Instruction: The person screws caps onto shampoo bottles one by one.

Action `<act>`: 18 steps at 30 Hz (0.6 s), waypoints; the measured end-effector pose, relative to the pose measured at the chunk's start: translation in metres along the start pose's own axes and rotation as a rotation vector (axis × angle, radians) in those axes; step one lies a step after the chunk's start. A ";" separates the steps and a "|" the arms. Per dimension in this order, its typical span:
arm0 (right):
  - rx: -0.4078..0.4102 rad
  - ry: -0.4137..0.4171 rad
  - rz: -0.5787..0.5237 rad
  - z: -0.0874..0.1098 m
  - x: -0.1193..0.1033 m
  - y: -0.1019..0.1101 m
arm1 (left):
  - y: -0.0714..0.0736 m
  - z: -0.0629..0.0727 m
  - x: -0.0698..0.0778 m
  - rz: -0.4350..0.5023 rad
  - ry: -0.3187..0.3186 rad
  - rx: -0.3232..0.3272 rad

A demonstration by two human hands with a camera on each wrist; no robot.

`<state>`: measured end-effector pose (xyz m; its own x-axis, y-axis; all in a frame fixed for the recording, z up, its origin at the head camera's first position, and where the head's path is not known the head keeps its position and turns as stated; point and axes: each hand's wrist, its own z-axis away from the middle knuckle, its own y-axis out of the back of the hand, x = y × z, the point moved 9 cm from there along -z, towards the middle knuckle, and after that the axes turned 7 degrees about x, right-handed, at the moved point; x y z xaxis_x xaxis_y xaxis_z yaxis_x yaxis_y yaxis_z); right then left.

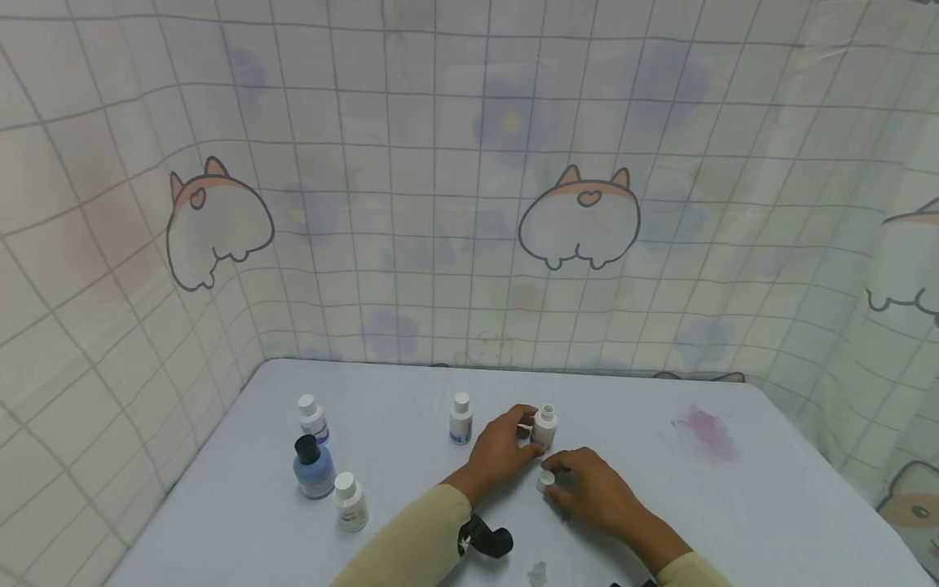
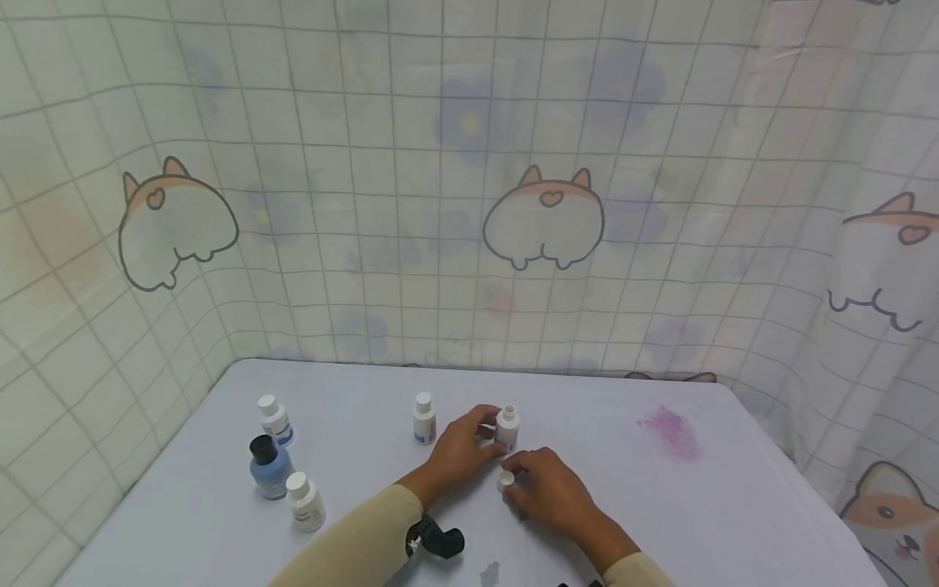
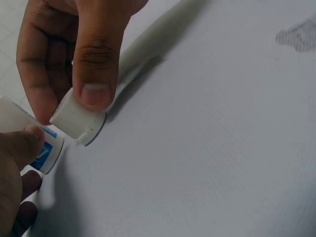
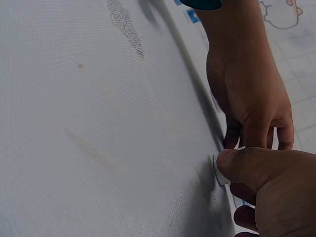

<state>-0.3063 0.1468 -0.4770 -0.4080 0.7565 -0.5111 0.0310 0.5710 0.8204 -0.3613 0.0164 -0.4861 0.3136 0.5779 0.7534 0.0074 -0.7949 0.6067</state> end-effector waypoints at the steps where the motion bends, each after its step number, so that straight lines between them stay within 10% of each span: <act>1: 0.001 -0.001 0.004 0.000 0.000 0.000 | 0.000 0.000 -0.001 -0.001 -0.005 0.003; 18: 0.009 -0.056 -0.003 -0.002 0.004 0.003 | -0.005 -0.008 -0.006 -0.038 -0.049 0.033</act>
<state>-0.3095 0.1509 -0.4764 -0.3563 0.7715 -0.5270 0.0381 0.5756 0.8169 -0.3704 0.0182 -0.4912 0.3584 0.5991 0.7160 0.0514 -0.7784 0.6256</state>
